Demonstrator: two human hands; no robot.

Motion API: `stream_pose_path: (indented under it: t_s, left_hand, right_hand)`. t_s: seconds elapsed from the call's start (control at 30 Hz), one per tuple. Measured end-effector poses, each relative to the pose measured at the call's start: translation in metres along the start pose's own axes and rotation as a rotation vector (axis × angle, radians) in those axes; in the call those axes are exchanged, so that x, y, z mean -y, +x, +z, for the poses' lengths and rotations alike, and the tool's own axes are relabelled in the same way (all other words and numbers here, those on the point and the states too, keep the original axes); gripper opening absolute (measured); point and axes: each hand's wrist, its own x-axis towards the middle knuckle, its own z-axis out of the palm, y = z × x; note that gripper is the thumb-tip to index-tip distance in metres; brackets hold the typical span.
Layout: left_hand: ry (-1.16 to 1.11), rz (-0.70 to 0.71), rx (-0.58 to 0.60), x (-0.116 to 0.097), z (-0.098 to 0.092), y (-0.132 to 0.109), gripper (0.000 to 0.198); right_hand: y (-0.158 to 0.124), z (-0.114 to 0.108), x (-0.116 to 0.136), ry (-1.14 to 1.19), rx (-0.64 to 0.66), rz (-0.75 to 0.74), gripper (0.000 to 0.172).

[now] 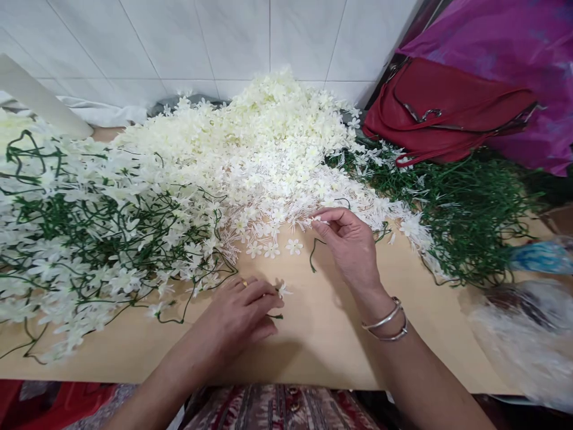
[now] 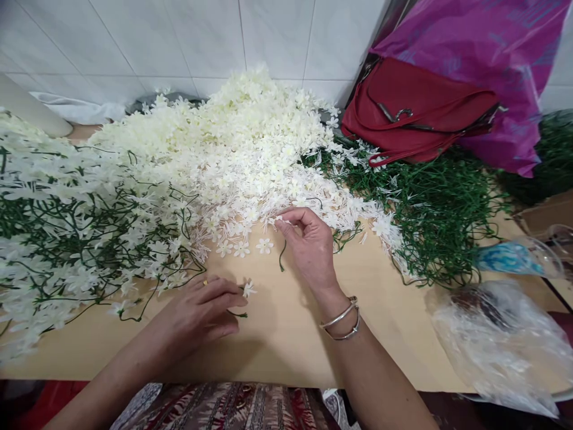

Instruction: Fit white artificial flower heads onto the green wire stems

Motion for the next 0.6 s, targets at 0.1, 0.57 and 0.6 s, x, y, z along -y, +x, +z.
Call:
stream_pose_path:
  t_s: [0.1, 0.57, 0.6]
  left_hand:
    - [-0.003, 0.025, 0.057, 0.003, 0.014, -0.005, 0.011]
    - [-1.055, -0.454, -0.381, 0.007, 0.034, 0.040, 0.026]
    - [-1.048, -0.471, -0.428, 0.009, 0.038, 0.042, 0.027]
  right_hand:
    - [0.000, 0.001, -0.002, -0.005, -0.014, 0.022, 0.009]
    - [-0.005, -0.002, 0.001, 0.220, 0.497, 0.399, 0.036]
    - [-0.006, -0.001, 0.001, 0.232, 0.516, 0.424, 0.035]
